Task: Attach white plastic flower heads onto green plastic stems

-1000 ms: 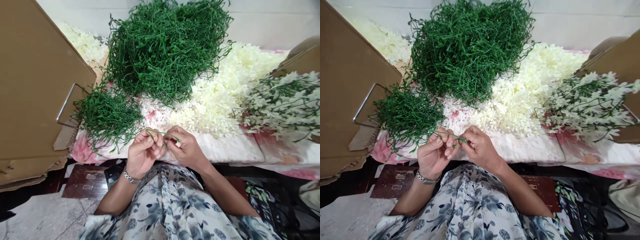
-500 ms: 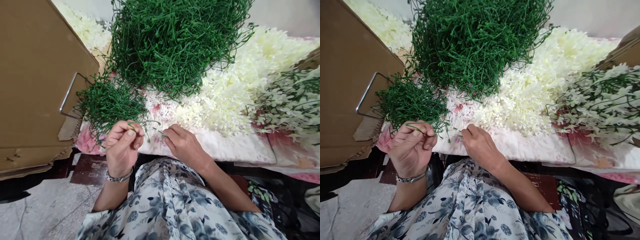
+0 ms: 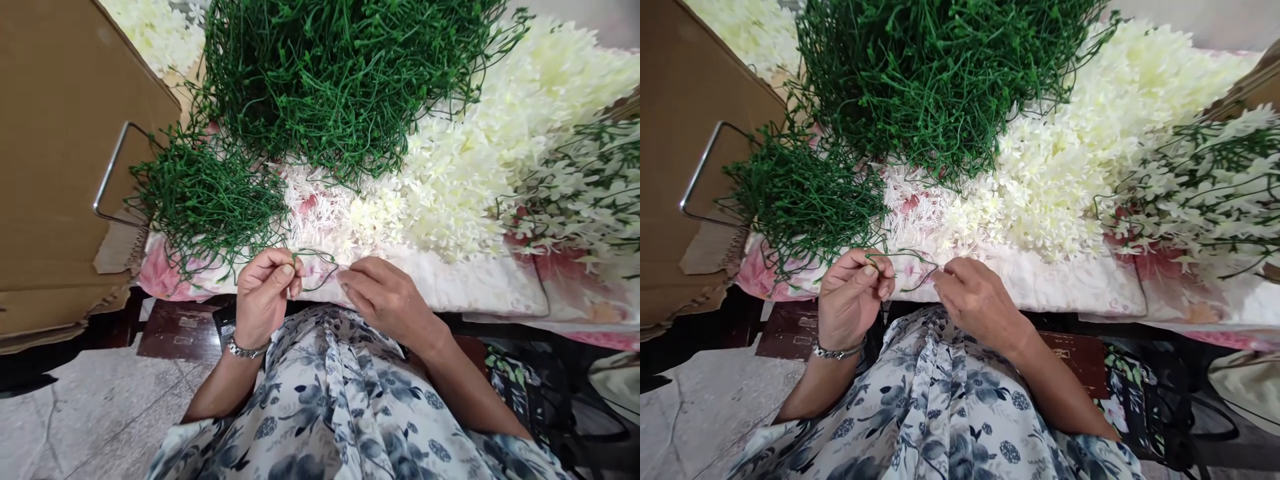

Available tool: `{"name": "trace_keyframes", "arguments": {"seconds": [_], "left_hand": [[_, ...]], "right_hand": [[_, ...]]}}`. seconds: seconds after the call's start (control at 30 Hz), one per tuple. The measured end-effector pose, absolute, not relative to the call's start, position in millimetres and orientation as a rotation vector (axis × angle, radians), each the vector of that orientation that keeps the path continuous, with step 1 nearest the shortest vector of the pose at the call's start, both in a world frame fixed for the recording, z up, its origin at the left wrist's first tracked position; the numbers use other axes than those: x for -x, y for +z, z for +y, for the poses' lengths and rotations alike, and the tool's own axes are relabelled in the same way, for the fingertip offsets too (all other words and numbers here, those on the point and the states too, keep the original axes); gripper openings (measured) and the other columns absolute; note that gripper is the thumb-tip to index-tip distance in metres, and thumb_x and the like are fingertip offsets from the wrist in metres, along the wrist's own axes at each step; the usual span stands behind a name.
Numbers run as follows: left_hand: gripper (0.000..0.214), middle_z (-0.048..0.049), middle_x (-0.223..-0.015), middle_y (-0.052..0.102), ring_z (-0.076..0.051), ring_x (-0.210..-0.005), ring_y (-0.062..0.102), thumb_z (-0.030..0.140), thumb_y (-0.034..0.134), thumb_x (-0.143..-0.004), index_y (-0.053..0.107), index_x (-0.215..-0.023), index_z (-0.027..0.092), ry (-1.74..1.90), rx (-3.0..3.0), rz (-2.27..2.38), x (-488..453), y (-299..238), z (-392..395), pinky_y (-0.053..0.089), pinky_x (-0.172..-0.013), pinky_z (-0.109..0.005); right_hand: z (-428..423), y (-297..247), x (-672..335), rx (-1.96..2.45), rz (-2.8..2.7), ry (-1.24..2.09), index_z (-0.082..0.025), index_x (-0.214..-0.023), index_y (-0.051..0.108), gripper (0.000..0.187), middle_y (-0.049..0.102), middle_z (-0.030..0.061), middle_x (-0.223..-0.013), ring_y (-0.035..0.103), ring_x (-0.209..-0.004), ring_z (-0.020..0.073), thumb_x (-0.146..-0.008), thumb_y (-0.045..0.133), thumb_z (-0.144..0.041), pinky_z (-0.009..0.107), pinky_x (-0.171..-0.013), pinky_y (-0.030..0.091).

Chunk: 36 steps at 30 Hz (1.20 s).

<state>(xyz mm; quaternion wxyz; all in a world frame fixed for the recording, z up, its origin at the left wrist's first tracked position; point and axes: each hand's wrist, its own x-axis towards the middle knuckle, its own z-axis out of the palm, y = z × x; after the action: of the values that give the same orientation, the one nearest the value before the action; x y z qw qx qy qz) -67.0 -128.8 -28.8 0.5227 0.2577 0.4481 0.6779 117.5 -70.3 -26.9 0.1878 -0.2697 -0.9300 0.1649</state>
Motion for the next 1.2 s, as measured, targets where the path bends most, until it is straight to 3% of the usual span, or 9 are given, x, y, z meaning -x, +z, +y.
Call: {"name": "trace_keyframes", "arguments": {"seconds": [0.23, 0.5, 0.6, 0.67, 0.77, 0.87, 0.97, 1.1, 1.2], "left_hand": [[0.006, -0.0015, -0.070, 0.059, -0.007, -0.050, 0.050, 0.018, 0.063, -0.074, 0.059, -0.073, 0.014, 1.643, -0.631, 1.064, 68.0, -27.6, -128.7, 0.036, -0.043, -0.017], [0.008, -0.0002, -0.068, 0.058, -0.006, -0.043, 0.048, 0.021, 0.061, -0.076, 0.057, -0.074, 0.014, 1.472, -0.561, 0.935, 52.0, -23.1, -127.9, 0.038, -0.041, -0.018], [0.008, 0.0002, -0.068, 0.057, -0.006, -0.044, 0.049, 0.022, 0.061, -0.076, 0.057, -0.074, 0.015, 1.408, -0.571, 0.907, 43.2, -25.6, -127.9, 0.039, -0.041, -0.019], [0.009, -0.0008, -0.071, 0.058, -0.007, -0.045, 0.050, 0.023, 0.061, -0.077, 0.059, -0.075, 0.015, 1.337, -0.644, 0.924, 40.8, -27.1, -130.0, 0.040, -0.041, -0.020], [0.011, -0.0054, -0.089, 0.062, -0.007, -0.053, 0.051, 0.021, 0.057, -0.080, 0.062, -0.089, 0.017, 1.264, -0.935, 1.106, 44.3, -22.2, -135.3, 0.042, -0.047, -0.022], [0.033, -0.0096, -0.113, 0.057, -0.015, -0.085, 0.055, 0.013, 0.056, -0.078, 0.058, -0.111, 0.019, 1.210, -1.516, 1.425, 47.0, -7.6, -137.5, 0.047, -0.073, -0.029], [0.040, -0.0087, -0.111, 0.059, -0.022, -0.104, 0.051, 0.009, 0.055, -0.077, 0.055, -0.115, 0.018, 1.018, -2.040, 1.335, 37.1, 3.6, -132.5, 0.042, -0.092, -0.040], [0.033, -0.0076, -0.098, 0.064, -0.016, -0.090, 0.058, 0.007, 0.043, -0.083, 0.053, -0.114, 0.015, 0.880, -2.053, 1.225, 15.3, -4.8, -121.1, 0.048, -0.080, -0.030], [0.024, -0.0036, -0.086, 0.065, -0.012, -0.078, 0.060, 0.010, 0.044, -0.085, 0.059, -0.102, 0.017, 0.947, -1.826, 1.285, 10.0, -17.5, -116.7, 0.048, -0.070, -0.023]], "right_hand": [[-73.6, -36.0, -103.1, 0.738, -2.688, 0.332, -0.014, -0.106, 0.059, 0.023, 0.059, 0.0089, -0.086, 0.054, -0.080, 0.0185, -0.087, 0.045, -0.014, 0.034, -0.072, 0.048], [-73.1, -22.0, -118.0, 0.966, -1.948, 1.043, -0.017, -0.108, 0.052, 0.026, 0.059, 0.0018, -0.084, 0.051, -0.065, 0.0077, -0.082, 0.056, -0.018, 0.022, -0.059, 0.045], [-72.5, -18.2, -120.5, 0.829, -1.909, 1.163, -0.017, -0.095, 0.058, 0.013, 0.060, 0.0007, -0.078, 0.053, -0.066, 0.0079, -0.083, 0.056, -0.018, 0.022, -0.060, 0.044], [-71.4, -15.8, -127.3, 0.768, -1.943, 1.104, -0.016, -0.082, 0.060, 0.006, 0.059, 0.0004, -0.071, 0.053, -0.065, 0.0083, -0.083, 0.054, -0.016, 0.022, -0.060, 0.043], [-71.0, -7.3, -149.0, 0.826, -2.138, 0.912, -0.014, -0.087, 0.060, 0.009, 0.059, 0.0029, -0.075, 0.054, -0.069, 0.0099, -0.083, 0.053, -0.013, 0.023, -0.060, 0.043], [-74.0, 6.6, -171.1, 0.879, -2.450, 0.753, -0.014, -0.091, 0.060, 0.012, 0.058, 0.0049, -0.079, 0.054, -0.074, 0.0118, -0.084, 0.051, -0.013, 0.024, -0.064, 0.044], [-79.1, 15.7, -176.3, 0.795, -2.704, 0.669, -0.014, -0.088, 0.060, 0.012, 0.057, 0.0047, -0.079, 0.052, -0.071, 0.0120, -0.086, 0.048, -0.014, 0.025, -0.064, 0.045], [-83.6, 9.7, -164.5, 0.718, -2.784, 0.481, -0.012, -0.085, 0.058, 0.013, 0.058, 0.0064, -0.080, 0.052, -0.074, 0.0151, -0.086, 0.045, -0.011, 0.029, -0.068, 0.047], [-80.9, -1.1, -161.3, 0.790, -2.659, 0.562, -0.012, -0.090, 0.056, 0.011, 0.059, 0.0049, -0.080, 0.053, -0.076, 0.0140, -0.086, 0.046, -0.013, 0.027, -0.069, 0.048]]}}
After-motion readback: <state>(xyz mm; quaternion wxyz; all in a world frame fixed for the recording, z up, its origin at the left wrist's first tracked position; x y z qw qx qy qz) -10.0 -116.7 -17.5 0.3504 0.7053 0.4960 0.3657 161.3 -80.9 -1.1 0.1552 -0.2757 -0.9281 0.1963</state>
